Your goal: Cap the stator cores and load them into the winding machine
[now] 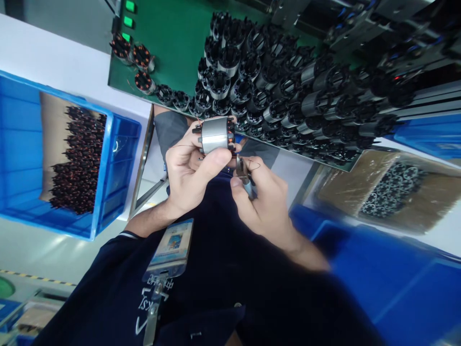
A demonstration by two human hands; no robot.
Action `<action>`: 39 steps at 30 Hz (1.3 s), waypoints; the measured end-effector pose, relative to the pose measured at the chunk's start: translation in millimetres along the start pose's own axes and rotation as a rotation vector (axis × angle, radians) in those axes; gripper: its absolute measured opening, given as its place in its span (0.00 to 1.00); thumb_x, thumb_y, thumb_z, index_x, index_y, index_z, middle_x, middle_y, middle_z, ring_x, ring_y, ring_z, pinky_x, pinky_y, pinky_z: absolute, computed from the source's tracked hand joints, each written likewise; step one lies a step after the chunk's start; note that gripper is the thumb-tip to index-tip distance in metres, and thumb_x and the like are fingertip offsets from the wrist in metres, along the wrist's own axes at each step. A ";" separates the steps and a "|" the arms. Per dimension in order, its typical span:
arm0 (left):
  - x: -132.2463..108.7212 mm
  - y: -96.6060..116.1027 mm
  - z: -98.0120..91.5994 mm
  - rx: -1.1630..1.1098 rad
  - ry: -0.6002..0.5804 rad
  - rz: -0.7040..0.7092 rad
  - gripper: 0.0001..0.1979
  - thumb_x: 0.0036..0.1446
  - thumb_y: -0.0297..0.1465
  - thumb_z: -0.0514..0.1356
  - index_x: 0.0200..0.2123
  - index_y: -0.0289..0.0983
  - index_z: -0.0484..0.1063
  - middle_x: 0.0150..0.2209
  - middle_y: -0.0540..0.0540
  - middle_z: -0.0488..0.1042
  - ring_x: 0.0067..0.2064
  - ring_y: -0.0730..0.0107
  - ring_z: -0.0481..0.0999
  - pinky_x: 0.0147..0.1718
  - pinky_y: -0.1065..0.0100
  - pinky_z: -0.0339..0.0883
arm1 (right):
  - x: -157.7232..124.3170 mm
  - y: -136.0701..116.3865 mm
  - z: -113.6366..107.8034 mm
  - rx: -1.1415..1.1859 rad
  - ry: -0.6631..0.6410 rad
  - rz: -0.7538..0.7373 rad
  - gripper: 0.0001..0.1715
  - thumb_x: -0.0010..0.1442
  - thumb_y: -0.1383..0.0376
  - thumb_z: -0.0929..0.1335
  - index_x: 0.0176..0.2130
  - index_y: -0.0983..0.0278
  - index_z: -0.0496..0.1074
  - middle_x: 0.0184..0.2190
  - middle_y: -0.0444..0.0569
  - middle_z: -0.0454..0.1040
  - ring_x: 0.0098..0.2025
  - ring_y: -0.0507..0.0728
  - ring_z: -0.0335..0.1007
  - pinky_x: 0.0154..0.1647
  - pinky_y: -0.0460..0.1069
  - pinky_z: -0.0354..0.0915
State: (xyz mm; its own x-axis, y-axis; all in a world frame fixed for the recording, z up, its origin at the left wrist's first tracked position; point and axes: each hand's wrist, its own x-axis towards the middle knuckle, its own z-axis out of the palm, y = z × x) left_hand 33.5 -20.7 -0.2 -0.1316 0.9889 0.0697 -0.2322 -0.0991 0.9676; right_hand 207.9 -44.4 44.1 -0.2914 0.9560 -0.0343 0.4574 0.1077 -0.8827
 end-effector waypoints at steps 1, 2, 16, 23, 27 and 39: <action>-0.3 0.1 -0.3 0.003 0.003 -0.008 0.17 0.76 0.55 0.73 0.47 0.48 0.88 0.54 0.48 0.89 0.60 0.55 0.91 0.63 0.49 0.89 | 0.3 -1.0 -0.4 -0.003 -0.006 0.012 0.11 0.82 0.65 0.68 0.59 0.58 0.79 0.49 0.52 0.85 0.50 0.62 0.84 0.62 0.59 0.81; -0.5 -0.1 -0.7 0.010 0.007 -0.014 0.18 0.75 0.56 0.74 0.46 0.48 0.87 0.55 0.47 0.89 0.61 0.55 0.91 0.63 0.50 0.89 | 0.6 -1.9 -0.6 -0.010 -0.007 0.014 0.12 0.81 0.66 0.69 0.58 0.58 0.80 0.48 0.52 0.86 0.49 0.62 0.84 0.62 0.59 0.81; -7.5 -94.0 -40.8 0.080 0.238 -0.290 0.30 0.59 0.59 0.83 0.32 0.39 0.82 0.38 0.48 0.78 0.42 0.70 0.78 0.45 0.68 0.75 | 21.0 98.2 51.0 -0.076 -0.189 0.338 0.18 0.76 0.54 0.69 0.52 0.60 0.86 0.35 0.49 0.83 0.32 0.58 0.73 0.47 0.54 0.70; -23.0 -147.5 -58.8 0.031 0.416 -0.526 0.45 0.40 0.74 0.80 0.25 0.39 0.71 0.30 0.48 0.75 0.35 0.66 0.82 0.40 0.64 0.80 | 34.8 174.4 97.7 -0.022 -0.312 0.495 0.30 0.70 0.47 0.68 0.55 0.65 0.87 0.33 0.52 0.83 0.32 0.59 0.73 0.43 0.54 0.72; -23.7 -101.4 -115.8 0.049 0.502 -0.490 0.43 0.47 0.74 0.79 0.34 0.38 0.77 0.40 0.42 0.85 0.39 0.60 0.88 0.45 0.58 0.86 | 41.8 196.1 90.5 -0.001 -0.330 0.597 0.44 0.67 0.38 0.67 0.63 0.68 0.84 0.31 0.50 0.80 0.28 0.57 0.70 0.35 0.53 0.70; 11.5 41.0 -440.6 1.319 0.602 -0.446 0.23 0.68 0.52 0.74 0.35 0.39 0.79 0.52 0.36 0.85 0.60 0.48 0.78 0.67 0.48 0.69 | 45.7 217.2 84.0 -0.034 -0.489 0.633 0.41 0.56 0.38 0.74 0.56 0.62 0.85 0.36 0.54 0.85 0.37 0.64 0.82 0.43 0.58 0.77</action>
State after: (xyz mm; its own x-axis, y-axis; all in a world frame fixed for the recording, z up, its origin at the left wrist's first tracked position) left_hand -402.2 -62.4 -66.6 -0.7239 0.6864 -0.0693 0.6017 0.6773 0.4233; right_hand 223.4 -0.2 -188.6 -0.3000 0.6113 -0.7323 0.6819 -0.3994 -0.6127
